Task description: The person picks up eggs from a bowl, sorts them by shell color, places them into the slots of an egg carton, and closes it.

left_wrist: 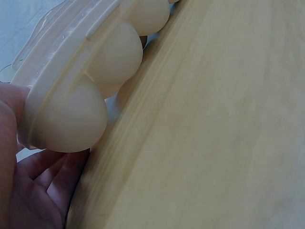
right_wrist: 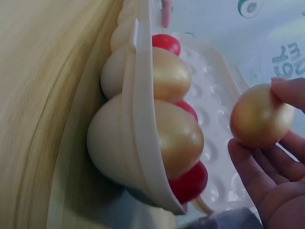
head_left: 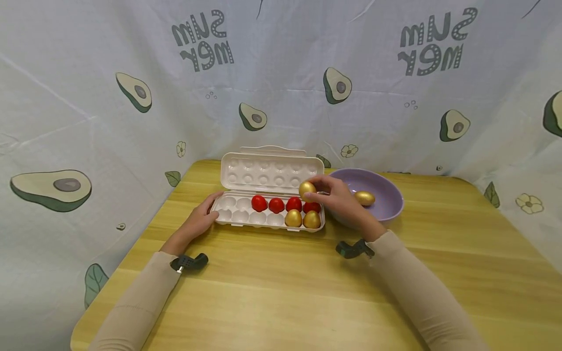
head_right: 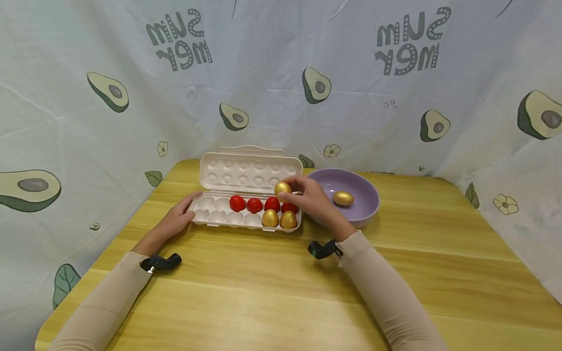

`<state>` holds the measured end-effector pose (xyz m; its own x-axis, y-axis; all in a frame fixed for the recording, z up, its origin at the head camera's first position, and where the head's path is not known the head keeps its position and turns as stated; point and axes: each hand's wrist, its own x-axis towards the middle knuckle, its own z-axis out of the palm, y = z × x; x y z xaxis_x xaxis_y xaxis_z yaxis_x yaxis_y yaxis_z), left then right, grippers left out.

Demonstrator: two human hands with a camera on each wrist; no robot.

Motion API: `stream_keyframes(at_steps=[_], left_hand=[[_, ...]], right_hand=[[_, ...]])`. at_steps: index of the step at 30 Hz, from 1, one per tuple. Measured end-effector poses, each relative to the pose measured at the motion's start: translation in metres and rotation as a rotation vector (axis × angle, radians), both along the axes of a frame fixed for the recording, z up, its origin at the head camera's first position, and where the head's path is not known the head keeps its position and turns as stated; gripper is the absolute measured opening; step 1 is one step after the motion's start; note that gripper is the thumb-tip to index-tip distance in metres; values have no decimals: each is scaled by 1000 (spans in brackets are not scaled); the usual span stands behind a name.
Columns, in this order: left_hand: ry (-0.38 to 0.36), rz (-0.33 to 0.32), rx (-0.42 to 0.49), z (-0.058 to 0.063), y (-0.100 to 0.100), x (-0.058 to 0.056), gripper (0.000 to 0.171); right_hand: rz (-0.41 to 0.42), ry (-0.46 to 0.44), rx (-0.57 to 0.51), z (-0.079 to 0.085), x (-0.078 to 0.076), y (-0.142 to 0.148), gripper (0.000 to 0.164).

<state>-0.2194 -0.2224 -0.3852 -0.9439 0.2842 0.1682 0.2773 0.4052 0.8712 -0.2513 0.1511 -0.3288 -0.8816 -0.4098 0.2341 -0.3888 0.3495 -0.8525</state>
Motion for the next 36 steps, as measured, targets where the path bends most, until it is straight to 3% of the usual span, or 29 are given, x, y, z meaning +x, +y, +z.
stream_keyframes(at_steps=[5,13,19,25,31,36], left_hand=[[-3,5,-3,-1,-1,-1,56],[-7,-1,0,0,-1,-1,55],[1,7,7,-4,-3,-4,56],[3,27,-17,-22,-10,-18,57],[8,40,-18,-30,-11,-23,57],[12,34,-20,-25,-11,-19,57]], right_hand=[[48,14,-20,-5,-5,-14,37],[129,14,-19,8,12,-42,40],[117,18,-21,-11,0,-51,37],[123,49,-15,-30,-8,-57,36],[150,47,5,-24,5,-65,33],[154,79,36,-10,20,-71,33]])
